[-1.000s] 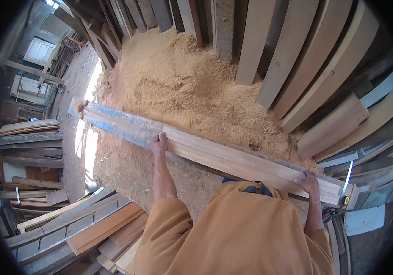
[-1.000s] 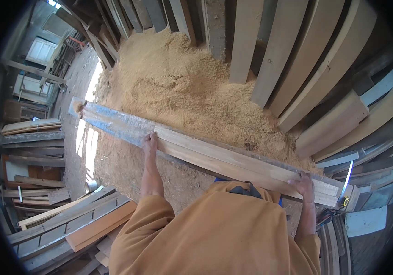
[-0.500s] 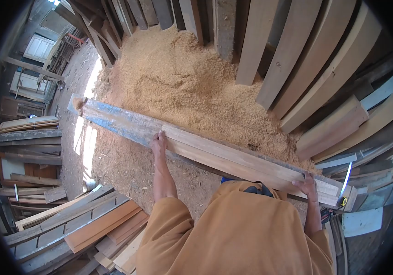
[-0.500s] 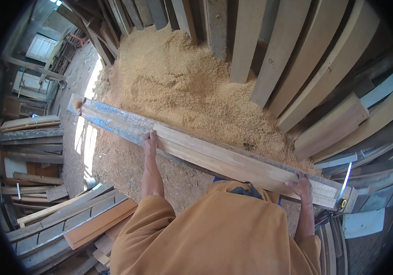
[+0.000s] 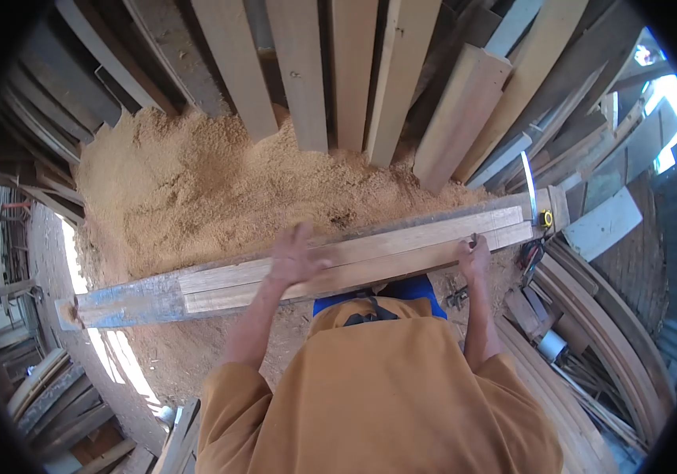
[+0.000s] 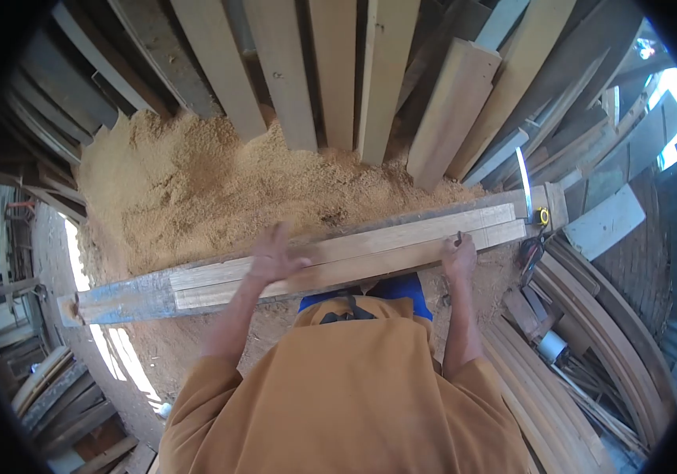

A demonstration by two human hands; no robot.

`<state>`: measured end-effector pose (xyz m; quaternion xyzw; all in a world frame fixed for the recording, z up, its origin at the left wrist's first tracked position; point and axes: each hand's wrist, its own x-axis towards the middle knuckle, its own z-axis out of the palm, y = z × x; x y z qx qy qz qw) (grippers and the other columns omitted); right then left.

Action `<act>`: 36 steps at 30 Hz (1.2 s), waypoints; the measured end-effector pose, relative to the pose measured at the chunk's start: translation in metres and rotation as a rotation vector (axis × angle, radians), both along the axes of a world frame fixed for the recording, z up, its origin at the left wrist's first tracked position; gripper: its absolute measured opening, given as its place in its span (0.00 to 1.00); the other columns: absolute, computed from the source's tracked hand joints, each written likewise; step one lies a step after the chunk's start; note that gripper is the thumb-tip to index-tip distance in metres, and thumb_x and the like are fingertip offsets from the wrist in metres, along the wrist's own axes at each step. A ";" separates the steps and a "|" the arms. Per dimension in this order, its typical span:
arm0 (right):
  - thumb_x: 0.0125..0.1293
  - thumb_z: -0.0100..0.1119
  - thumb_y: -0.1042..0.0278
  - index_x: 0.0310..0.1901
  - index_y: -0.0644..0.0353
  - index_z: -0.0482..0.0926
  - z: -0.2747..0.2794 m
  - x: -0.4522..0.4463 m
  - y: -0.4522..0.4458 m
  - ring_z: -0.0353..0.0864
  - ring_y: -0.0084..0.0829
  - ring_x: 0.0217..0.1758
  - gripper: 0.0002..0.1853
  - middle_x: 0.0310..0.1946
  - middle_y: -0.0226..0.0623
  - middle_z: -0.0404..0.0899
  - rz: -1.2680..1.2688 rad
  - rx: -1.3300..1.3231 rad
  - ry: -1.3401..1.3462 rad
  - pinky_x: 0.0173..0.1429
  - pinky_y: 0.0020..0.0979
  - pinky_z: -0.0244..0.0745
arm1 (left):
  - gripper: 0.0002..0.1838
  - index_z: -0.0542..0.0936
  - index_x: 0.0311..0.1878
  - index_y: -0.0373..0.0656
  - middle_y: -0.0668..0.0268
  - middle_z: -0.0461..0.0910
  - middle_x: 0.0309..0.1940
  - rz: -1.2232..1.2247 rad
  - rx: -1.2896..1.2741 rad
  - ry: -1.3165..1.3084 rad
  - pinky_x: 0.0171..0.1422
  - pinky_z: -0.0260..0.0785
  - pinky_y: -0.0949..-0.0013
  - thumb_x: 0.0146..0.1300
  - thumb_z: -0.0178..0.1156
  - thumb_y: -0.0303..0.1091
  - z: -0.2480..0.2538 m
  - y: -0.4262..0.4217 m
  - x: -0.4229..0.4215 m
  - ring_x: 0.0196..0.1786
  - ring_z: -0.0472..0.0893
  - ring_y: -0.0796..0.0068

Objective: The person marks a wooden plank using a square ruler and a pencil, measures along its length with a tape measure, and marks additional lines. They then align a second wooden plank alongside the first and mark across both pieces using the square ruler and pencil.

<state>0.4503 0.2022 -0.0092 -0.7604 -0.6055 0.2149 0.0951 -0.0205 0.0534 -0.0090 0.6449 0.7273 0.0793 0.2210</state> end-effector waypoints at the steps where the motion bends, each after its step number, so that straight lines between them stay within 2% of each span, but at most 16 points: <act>1: 0.72 0.69 0.56 0.56 0.68 0.82 -0.002 0.016 -0.003 0.88 0.52 0.48 0.22 0.45 0.54 0.87 -0.103 0.013 0.118 0.58 0.52 0.82 | 0.68 0.52 0.90 0.49 0.42 0.65 0.80 -0.149 -0.110 -0.016 0.85 0.54 0.36 0.54 0.79 0.67 0.022 0.014 0.041 0.79 0.66 0.35; 3: 0.76 0.64 0.56 0.50 0.68 0.83 -0.006 0.054 -0.003 0.87 0.45 0.38 0.19 0.34 0.48 0.86 -0.311 0.057 0.344 0.51 0.50 0.81 | 0.69 0.50 0.91 0.57 0.41 0.63 0.81 -0.301 -0.234 0.012 0.85 0.52 0.32 0.52 0.80 0.67 0.038 0.028 0.080 0.79 0.64 0.34; 6: 0.77 0.60 0.52 0.31 0.64 0.86 -0.005 0.124 0.004 0.85 0.35 0.33 0.23 0.27 0.41 0.85 -0.396 -0.005 0.147 0.43 0.40 0.78 | 0.69 0.51 0.90 0.68 0.42 0.64 0.78 -0.320 -0.285 0.114 0.84 0.51 0.31 0.48 0.83 0.62 0.030 0.039 0.125 0.78 0.64 0.38; 7: 0.81 0.56 0.47 0.38 0.64 0.86 -0.012 0.147 0.007 0.81 0.32 0.31 0.25 0.26 0.36 0.82 -0.447 0.017 0.173 0.40 0.38 0.75 | 0.68 0.53 0.90 0.73 0.43 0.65 0.76 -0.315 -0.321 0.141 0.83 0.52 0.32 0.46 0.84 0.60 0.038 0.041 0.125 0.77 0.64 0.40; 10: 0.85 0.49 0.41 0.48 0.65 0.85 -0.015 0.205 0.033 0.82 0.31 0.35 0.30 0.31 0.39 0.84 -0.688 0.231 0.459 0.41 0.40 0.75 | 0.65 0.59 0.87 0.80 0.44 0.64 0.75 -0.338 -0.246 0.117 0.82 0.51 0.31 0.43 0.85 0.55 0.031 0.038 0.121 0.76 0.63 0.40; 11: 0.88 0.42 0.45 0.42 0.62 0.80 -0.018 0.227 0.044 0.80 0.31 0.41 0.28 0.35 0.38 0.82 -0.561 0.342 0.379 0.44 0.41 0.72 | 0.64 0.61 0.86 0.81 0.43 0.63 0.75 -0.333 -0.247 0.118 0.82 0.50 0.30 0.43 0.85 0.54 0.029 0.038 0.122 0.76 0.63 0.39; 14: 0.89 0.40 0.43 0.45 0.62 0.82 -0.028 0.281 0.076 0.83 0.32 0.48 0.30 0.40 0.39 0.86 -0.367 0.582 0.037 0.50 0.38 0.74 | 0.62 0.64 0.85 0.82 0.42 0.60 0.77 -0.320 -0.226 0.115 0.82 0.49 0.28 0.43 0.85 0.52 0.024 0.035 0.123 0.77 0.61 0.37; 15: 0.88 0.42 0.40 0.50 0.64 0.84 -0.032 0.296 0.086 0.86 0.32 0.45 0.31 0.43 0.43 0.88 -0.369 0.611 -0.038 0.48 0.36 0.77 | 0.62 0.65 0.84 0.82 0.42 0.59 0.78 -0.314 -0.218 0.112 0.82 0.48 0.28 0.43 0.85 0.51 0.022 0.034 0.124 0.78 0.60 0.36; 18: 0.87 0.45 0.38 0.60 0.62 0.82 -0.019 0.308 0.108 0.86 0.28 0.35 0.31 0.41 0.45 0.89 -0.588 0.158 0.361 0.36 0.31 0.78 | 0.59 0.68 0.83 0.82 0.39 0.56 0.81 -0.323 -0.195 0.144 0.83 0.47 0.27 0.43 0.85 0.50 0.020 0.034 0.134 0.80 0.59 0.33; 19: 0.87 0.48 0.40 0.59 0.62 0.82 -0.012 0.291 0.120 0.85 0.27 0.30 0.29 0.38 0.43 0.89 -0.626 0.249 0.553 0.34 0.28 0.78 | 0.58 0.68 0.83 0.82 0.39 0.55 0.82 -0.352 -0.169 0.141 0.83 0.47 0.27 0.43 0.84 0.49 0.020 0.040 0.142 0.80 0.59 0.33; 22: 0.87 0.52 0.46 0.52 0.61 0.84 -0.041 0.293 0.143 0.88 0.25 0.35 0.23 0.40 0.38 0.89 -0.636 0.268 0.705 0.35 0.27 0.80 | 0.57 0.69 0.82 0.83 0.37 0.52 0.84 -0.422 -0.102 0.104 0.83 0.48 0.28 0.45 0.83 0.48 0.017 0.062 0.172 0.81 0.58 0.30; 23: 0.86 0.54 0.47 0.50 0.58 0.83 -0.051 0.293 0.152 0.80 0.20 0.27 0.20 0.34 0.30 0.85 -0.684 0.272 0.809 0.30 0.25 0.75 | 0.57 0.69 0.82 0.83 0.37 0.51 0.84 -0.437 -0.083 0.073 0.82 0.49 0.28 0.45 0.83 0.48 0.010 0.071 0.186 0.81 0.58 0.30; 26: 0.86 0.55 0.48 0.51 0.53 0.83 -0.054 0.293 0.172 0.72 0.16 0.22 0.17 0.28 0.24 0.80 -0.821 0.174 0.907 0.24 0.23 0.68 | 0.56 0.69 0.82 0.84 0.37 0.52 0.84 -0.496 -0.098 0.043 0.80 0.52 0.30 0.46 0.82 0.49 0.009 0.105 0.234 0.79 0.60 0.30; 27: 0.86 0.56 0.47 0.46 0.50 0.80 -0.048 0.284 0.180 0.63 0.14 0.18 0.16 0.23 0.18 0.70 -0.862 0.177 0.943 0.21 0.23 0.62 | 0.56 0.69 0.82 0.85 0.37 0.53 0.84 -0.521 -0.113 0.043 0.80 0.54 0.31 0.46 0.82 0.49 0.010 0.115 0.246 0.79 0.61 0.31; 30: 0.85 0.56 0.45 0.44 0.48 0.77 -0.073 0.286 0.179 0.62 0.15 0.18 0.17 0.22 0.17 0.68 -0.866 0.118 1.325 0.21 0.23 0.59 | 0.56 0.69 0.82 0.85 0.38 0.55 0.82 -0.570 -0.108 0.048 0.77 0.57 0.33 0.46 0.81 0.50 0.009 0.129 0.263 0.76 0.64 0.34; 36: 0.87 0.53 0.46 0.42 0.48 0.76 -0.069 0.291 0.180 0.58 0.15 0.17 0.17 0.20 0.17 0.65 -0.895 0.007 1.488 0.20 0.23 0.55 | 0.56 0.69 0.82 0.86 0.39 0.56 0.82 -0.587 -0.135 0.061 0.76 0.58 0.35 0.45 0.81 0.49 0.013 0.132 0.264 0.75 0.64 0.36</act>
